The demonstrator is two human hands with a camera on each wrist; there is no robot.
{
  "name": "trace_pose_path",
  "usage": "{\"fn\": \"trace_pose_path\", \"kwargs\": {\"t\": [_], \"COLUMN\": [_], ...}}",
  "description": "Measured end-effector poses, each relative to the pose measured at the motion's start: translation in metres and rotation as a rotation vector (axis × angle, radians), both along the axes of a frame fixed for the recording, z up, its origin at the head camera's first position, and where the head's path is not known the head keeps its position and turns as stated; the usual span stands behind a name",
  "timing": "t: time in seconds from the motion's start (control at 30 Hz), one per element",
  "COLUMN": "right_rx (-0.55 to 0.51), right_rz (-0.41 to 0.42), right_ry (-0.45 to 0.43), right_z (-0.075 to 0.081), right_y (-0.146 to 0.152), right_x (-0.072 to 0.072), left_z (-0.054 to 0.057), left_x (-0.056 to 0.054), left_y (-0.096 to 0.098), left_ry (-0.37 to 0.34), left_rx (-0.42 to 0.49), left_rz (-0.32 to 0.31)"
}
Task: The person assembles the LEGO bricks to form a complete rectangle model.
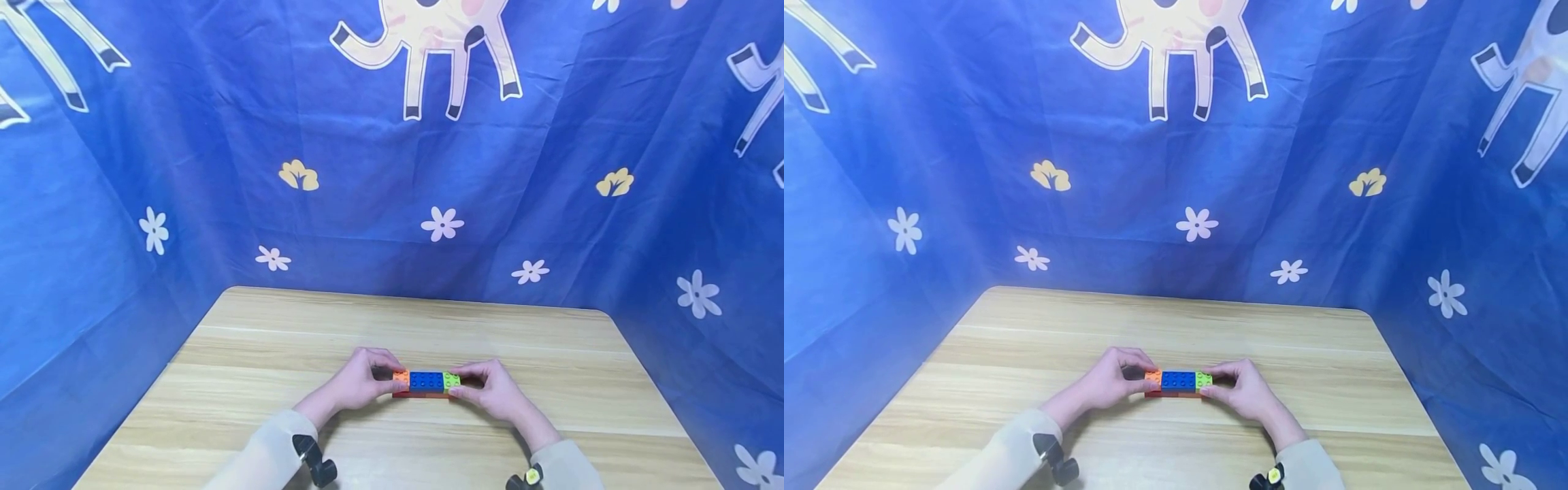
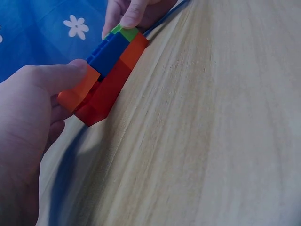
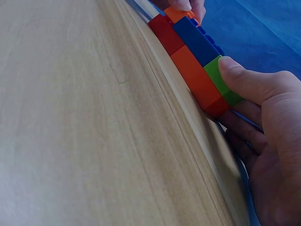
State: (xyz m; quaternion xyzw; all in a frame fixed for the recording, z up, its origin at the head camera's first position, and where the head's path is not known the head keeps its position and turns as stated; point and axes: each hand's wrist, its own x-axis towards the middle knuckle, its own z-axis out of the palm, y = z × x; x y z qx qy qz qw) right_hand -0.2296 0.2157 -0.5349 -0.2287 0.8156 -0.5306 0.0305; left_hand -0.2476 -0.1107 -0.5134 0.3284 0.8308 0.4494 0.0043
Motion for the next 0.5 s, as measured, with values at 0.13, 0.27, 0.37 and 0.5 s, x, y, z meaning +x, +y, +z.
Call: {"fn": "trace_pose_path", "kwargs": {"t": [0.13, 0.27, 0.37, 0.5], "right_rx": [0.002, -0.004, -0.005, -0.001], "right_rz": [0.001, 0.001, 0.0, -0.007], "right_ry": [-0.001, 0.004, 0.009, 0.01], "right_z": [0.0006, -0.0012, -0.0027, -0.0026], "right_y": [-0.0008, -0.0006, -0.0002, -0.0002], "right_x": [0.0004, -0.0001, -0.0006, -0.001], "left_z": [-0.001, -0.001, -0.001, -0.0009], "left_x": [0.0005, 0.0008, 0.0017, 0.0031], "left_y": [0.0002, 0.001, 0.0014, 0.0015], "left_ry": [0.007, 0.006, -0.021, -0.064], "left_rx": [0.004, 0.022, 0.024, 0.006], "left_rz": [-0.001, -0.011, 0.0, 0.031]}}
